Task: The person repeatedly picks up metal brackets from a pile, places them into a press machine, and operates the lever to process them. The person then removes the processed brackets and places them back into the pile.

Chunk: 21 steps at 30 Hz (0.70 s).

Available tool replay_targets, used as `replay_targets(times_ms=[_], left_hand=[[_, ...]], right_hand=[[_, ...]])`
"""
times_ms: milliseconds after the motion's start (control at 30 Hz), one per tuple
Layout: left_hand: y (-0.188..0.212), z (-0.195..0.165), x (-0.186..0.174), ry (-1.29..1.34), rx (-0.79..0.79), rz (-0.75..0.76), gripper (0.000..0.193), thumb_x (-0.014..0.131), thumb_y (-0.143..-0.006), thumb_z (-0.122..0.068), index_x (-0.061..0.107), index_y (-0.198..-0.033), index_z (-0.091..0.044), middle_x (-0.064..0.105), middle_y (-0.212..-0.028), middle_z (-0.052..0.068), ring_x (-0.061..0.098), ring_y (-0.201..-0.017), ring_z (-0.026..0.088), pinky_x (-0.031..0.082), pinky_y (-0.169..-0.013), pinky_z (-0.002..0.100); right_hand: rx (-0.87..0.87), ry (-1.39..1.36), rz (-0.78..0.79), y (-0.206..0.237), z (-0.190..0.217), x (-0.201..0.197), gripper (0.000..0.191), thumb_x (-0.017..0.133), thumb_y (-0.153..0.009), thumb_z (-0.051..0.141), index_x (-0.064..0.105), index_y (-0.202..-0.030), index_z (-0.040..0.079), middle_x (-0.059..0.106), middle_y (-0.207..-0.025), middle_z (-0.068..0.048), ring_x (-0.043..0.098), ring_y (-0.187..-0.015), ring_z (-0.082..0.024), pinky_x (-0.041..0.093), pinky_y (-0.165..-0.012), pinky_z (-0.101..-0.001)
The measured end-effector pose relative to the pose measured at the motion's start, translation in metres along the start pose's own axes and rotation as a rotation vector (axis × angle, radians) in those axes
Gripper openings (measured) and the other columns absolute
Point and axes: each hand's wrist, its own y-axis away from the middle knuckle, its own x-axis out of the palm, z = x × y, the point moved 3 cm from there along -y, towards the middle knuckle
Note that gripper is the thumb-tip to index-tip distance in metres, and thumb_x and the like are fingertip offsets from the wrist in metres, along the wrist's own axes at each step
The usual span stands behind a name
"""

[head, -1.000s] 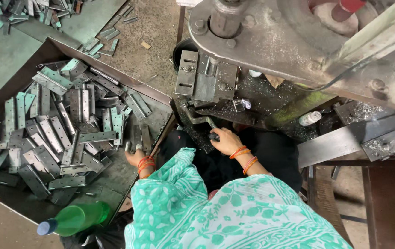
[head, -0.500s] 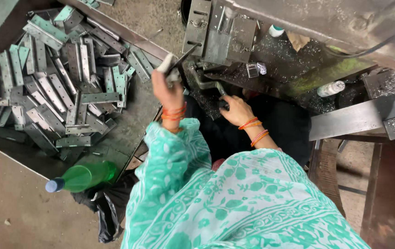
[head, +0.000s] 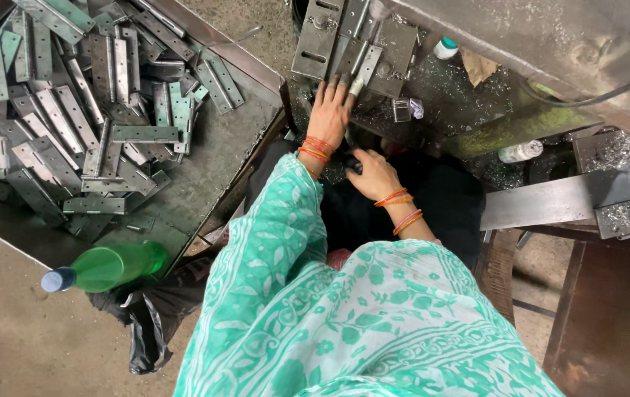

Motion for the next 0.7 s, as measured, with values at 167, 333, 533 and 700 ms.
replay_targets(times_ms=[167,333,533,700], left_hand=[[0.016,0.0,-0.009,-0.05,-0.06,0.036,0.043,0.053,-0.096,-0.016,0.065,-0.135,-0.003,0.054,-0.139,0.021,0.043,-0.14,0.039,0.024,-0.123,0.056],[-0.004,0.013,-0.003,-0.004,-0.044,0.129,0.028,0.054,-0.098,-0.018,0.074,-0.115,-0.007,0.056,-0.142,0.019,0.044,-0.141,0.037,0.02,-0.125,0.056],[-0.033,0.027,0.008,0.035,-0.035,0.113,0.03,0.054,-0.098,-0.018,0.076,-0.117,-0.011,0.057,-0.143,0.015,0.043,-0.143,0.034,0.017,-0.125,0.057],[-0.034,0.031,0.008,0.007,-0.041,0.156,0.034,0.055,-0.095,-0.017,0.073,-0.123,-0.013,0.055,-0.145,0.016,0.04,-0.144,0.035,0.016,-0.123,0.06]], right_hand=[[-0.034,0.026,-0.012,0.002,0.002,-0.001,0.049,0.073,-0.084,0.035,0.064,-0.126,0.011,0.066,-0.116,-0.017,0.064,-0.112,-0.04,0.054,-0.089,-0.0512],[-0.017,0.094,0.067,0.004,0.014,-0.003,0.054,0.074,-0.084,0.037,0.061,-0.13,0.012,0.064,-0.12,-0.02,0.063,-0.113,-0.042,0.054,-0.091,-0.0515],[0.016,0.187,0.073,0.001,0.016,0.006,0.063,0.076,-0.082,0.035,0.056,-0.137,0.014,0.061,-0.125,-0.021,0.067,-0.105,-0.046,0.056,-0.087,-0.0549],[0.055,0.145,0.026,0.008,0.004,0.043,0.063,0.076,-0.081,0.03,0.055,-0.139,0.017,0.057,-0.13,-0.023,0.067,-0.102,-0.047,0.057,-0.083,-0.0547]])
